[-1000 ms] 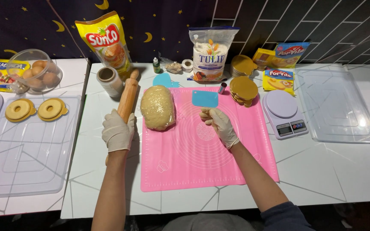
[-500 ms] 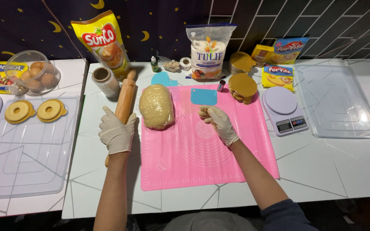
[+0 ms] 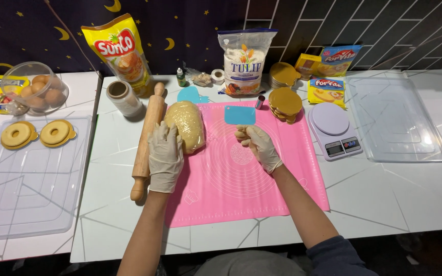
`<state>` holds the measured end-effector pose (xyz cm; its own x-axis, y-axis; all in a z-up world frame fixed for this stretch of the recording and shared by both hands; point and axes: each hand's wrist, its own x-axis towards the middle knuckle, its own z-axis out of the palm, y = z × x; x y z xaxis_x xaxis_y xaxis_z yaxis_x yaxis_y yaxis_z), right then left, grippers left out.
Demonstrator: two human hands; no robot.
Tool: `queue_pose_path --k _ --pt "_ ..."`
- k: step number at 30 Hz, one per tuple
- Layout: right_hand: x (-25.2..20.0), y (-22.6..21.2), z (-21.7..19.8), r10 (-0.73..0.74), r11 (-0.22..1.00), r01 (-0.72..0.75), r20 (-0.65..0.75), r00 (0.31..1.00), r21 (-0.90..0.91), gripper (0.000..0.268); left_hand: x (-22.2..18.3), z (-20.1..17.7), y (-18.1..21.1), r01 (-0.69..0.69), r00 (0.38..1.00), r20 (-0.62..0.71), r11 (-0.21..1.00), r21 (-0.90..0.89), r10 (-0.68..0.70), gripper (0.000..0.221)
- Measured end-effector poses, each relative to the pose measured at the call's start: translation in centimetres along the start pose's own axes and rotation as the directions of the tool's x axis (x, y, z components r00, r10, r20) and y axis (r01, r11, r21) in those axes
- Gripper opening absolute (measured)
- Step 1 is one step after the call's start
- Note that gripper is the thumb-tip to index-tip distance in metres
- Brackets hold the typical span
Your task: Kneading, scraping, and dividing dough on a silicone mat in a bakery setting.
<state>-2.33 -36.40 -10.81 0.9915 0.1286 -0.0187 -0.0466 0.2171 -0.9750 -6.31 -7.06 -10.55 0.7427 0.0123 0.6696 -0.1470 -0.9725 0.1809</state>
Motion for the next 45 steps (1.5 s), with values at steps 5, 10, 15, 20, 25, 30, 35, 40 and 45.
queue_pose_path --k 5,10,15,20,25,30,35,40,45 --pt "0.5 0.7 -0.5 -0.015 0.998 0.012 0.036 0.999 0.063 0.039 -0.8 1.8 0.2 0.073 0.996 0.064 0.978 -0.195 -0.061 0.053" --pt "0.8 1.8 -0.8 -0.019 0.998 0.016 0.051 0.999 0.063 0.04 0.6 -0.7 1.1 -0.027 0.997 0.06 0.957 -0.287 0.046 0.048" --pt "0.0 1.0 -0.3 -0.017 0.999 0.015 0.044 0.999 0.032 0.034 -1.2 1.1 0.5 -0.126 0.934 0.322 0.987 -0.098 0.152 0.065" --pt "-2.3 -2.0 1.5 -0.06 0.975 0.068 0.04 0.997 -0.213 0.031 -0.5 0.3 0.9 -0.106 0.937 0.323 0.989 -0.099 0.133 0.071" --pt "-2.6 -1.9 2.3 -0.126 0.953 0.14 0.068 0.99 -0.269 0.028 0.6 -0.4 2.1 -0.179 0.924 0.327 0.98 -0.088 0.198 0.067" --pt "-2.6 -1.6 2.1 -0.125 0.955 0.138 0.067 0.99 -0.262 0.027 1.5 -1.8 2.6 -0.142 0.846 0.505 0.985 -0.096 0.171 0.07" --pt "-2.3 -1.3 1.9 -0.137 0.95 0.156 0.088 0.987 -0.27 0.027 0.9 -0.5 2.6 -0.078 0.833 0.542 0.994 -0.082 0.11 0.09" --pt "-2.0 -5.0 3.4 0.02 0.945 -0.028 -0.028 0.999 -0.326 0.03 0.6 -0.5 2.3 -0.14 0.912 0.38 0.988 -0.067 0.156 0.08" --pt "3.6 -7.5 2.1 0.084 0.7 0.006 0.09 0.992 -0.714 0.053 0.1 1.0 1.3 -0.245 0.966 0.076 0.969 -0.04 0.248 0.065"
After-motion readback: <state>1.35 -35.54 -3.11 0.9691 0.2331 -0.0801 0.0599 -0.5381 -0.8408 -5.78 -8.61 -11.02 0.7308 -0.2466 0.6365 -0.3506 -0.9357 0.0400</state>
